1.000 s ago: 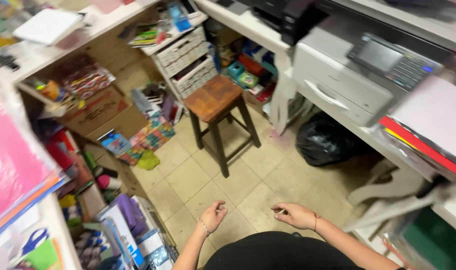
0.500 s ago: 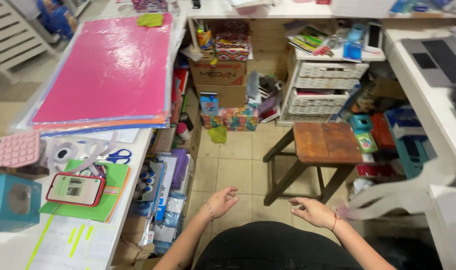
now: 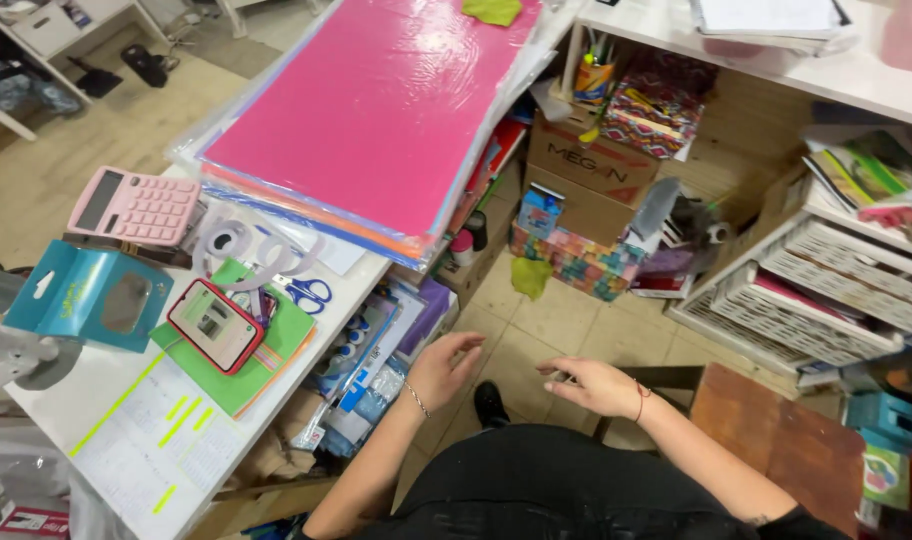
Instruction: Cleaning and organizing plastic-wrapped folders on a store counter.
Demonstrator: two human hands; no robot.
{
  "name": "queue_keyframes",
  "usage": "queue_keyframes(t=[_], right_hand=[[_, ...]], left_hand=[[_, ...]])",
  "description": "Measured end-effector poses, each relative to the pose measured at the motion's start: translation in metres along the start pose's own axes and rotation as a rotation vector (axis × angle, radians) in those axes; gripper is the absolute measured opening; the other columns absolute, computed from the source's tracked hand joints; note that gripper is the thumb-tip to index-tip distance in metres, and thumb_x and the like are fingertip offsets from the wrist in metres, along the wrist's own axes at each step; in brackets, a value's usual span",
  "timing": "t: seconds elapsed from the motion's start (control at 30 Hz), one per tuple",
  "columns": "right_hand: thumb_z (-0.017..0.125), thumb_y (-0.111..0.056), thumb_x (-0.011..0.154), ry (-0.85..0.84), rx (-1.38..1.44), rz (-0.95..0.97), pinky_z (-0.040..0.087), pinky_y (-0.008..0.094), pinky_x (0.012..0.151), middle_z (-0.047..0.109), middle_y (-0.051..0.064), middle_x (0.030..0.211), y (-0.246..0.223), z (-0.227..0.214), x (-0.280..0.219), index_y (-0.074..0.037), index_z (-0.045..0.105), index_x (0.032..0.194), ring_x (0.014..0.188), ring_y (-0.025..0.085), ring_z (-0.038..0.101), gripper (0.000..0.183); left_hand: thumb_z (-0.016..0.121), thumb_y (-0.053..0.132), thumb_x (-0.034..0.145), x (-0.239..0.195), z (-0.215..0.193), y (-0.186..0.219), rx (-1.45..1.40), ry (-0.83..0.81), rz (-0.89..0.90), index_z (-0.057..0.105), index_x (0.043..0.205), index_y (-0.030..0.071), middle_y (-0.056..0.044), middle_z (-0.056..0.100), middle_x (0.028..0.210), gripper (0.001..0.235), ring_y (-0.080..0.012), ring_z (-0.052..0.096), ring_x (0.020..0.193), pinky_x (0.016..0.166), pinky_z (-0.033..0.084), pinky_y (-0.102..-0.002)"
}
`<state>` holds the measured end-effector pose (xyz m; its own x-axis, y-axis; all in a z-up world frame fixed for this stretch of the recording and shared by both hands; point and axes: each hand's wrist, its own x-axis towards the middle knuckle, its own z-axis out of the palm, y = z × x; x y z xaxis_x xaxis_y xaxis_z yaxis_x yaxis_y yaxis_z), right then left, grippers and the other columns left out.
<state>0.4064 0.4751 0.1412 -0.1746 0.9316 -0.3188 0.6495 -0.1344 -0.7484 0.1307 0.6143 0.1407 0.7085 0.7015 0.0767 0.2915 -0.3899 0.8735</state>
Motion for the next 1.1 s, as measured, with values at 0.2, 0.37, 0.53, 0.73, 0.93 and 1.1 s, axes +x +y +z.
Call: queue_keyframes(t=[0.2,0.37,0.53,0.73,0.93,1.1], right_hand=[[0.064,-0.031,0.095,-0.02,0.02,-0.119,0.058,0.036,0.088,0.075,0.009,0.118,0.023,-0.072,0.111,-0.011,0.066,0.129,0.1,0.023,0.074,0.039],[0.065,-0.026,0.095,0.065,0.023,-0.222,0.058,0.035,0.086,0.075,0.011,0.112,0.028,-0.135,0.189,-0.011,0.069,0.125,0.099,0.023,0.075,0.034],[0.065,-0.024,0.095,0.071,0.03,-0.271,0.059,0.034,0.083,0.076,0.009,0.111,0.048,-0.201,0.271,-0.011,0.07,0.123,0.095,0.022,0.075,0.032],[0.068,-0.023,0.095,0.193,0.009,-0.299,0.058,0.033,0.082,0.076,0.01,0.112,0.063,-0.306,0.389,-0.011,0.074,0.119,0.094,0.023,0.074,0.028],[0.074,-0.03,0.094,0.523,-0.408,-0.594,0.045,0.048,0.108,0.061,0.024,0.139,0.126,-0.414,0.576,-0.004,0.069,0.126,0.127,0.042,0.057,0.042],[0.079,-0.035,0.085,0.67,-0.629,-0.689,0.045,0.052,0.1,0.061,0.032,0.135,0.161,-0.46,0.688,0.005,0.065,0.133,0.121,0.049,0.057,0.064]], left_hand=[[0.067,0.018,0.097,0.1,-0.044,-0.019,0.159,0.248,-0.007,0.072,0.112,0.009,-0.012,0.073,0.107,0.019,-0.0318,0.07,0.102,0.088,0.055,-0.039],[0.067,0.018,0.093,0.191,-0.072,-0.037,0.521,0.418,0.109,0.071,0.116,0.007,-0.016,0.069,0.126,0.026,-0.0376,0.06,0.123,0.106,0.046,-0.047],[0.073,0.031,0.079,0.235,-0.08,-0.053,0.806,0.437,0.027,0.071,0.12,0.002,-0.026,0.062,0.13,0.051,-0.0438,0.053,0.123,0.106,0.039,-0.06],[0.069,0.026,0.091,0.24,-0.079,-0.062,0.678,0.425,-0.123,0.075,0.111,0.012,-0.008,0.073,0.12,0.025,-0.0325,0.064,0.119,0.103,0.048,-0.048],[0.069,0.024,0.089,0.275,-0.068,0.001,0.636,0.559,-0.628,0.076,0.099,0.014,-0.006,0.077,0.097,0.016,-0.0298,0.07,0.093,0.084,0.054,-0.044],[0.073,0.024,0.087,0.298,-0.057,0.029,0.795,0.824,-0.74,0.076,0.095,0.014,-0.005,0.076,0.092,0.013,-0.0269,0.07,0.091,0.1,0.049,-0.045]])
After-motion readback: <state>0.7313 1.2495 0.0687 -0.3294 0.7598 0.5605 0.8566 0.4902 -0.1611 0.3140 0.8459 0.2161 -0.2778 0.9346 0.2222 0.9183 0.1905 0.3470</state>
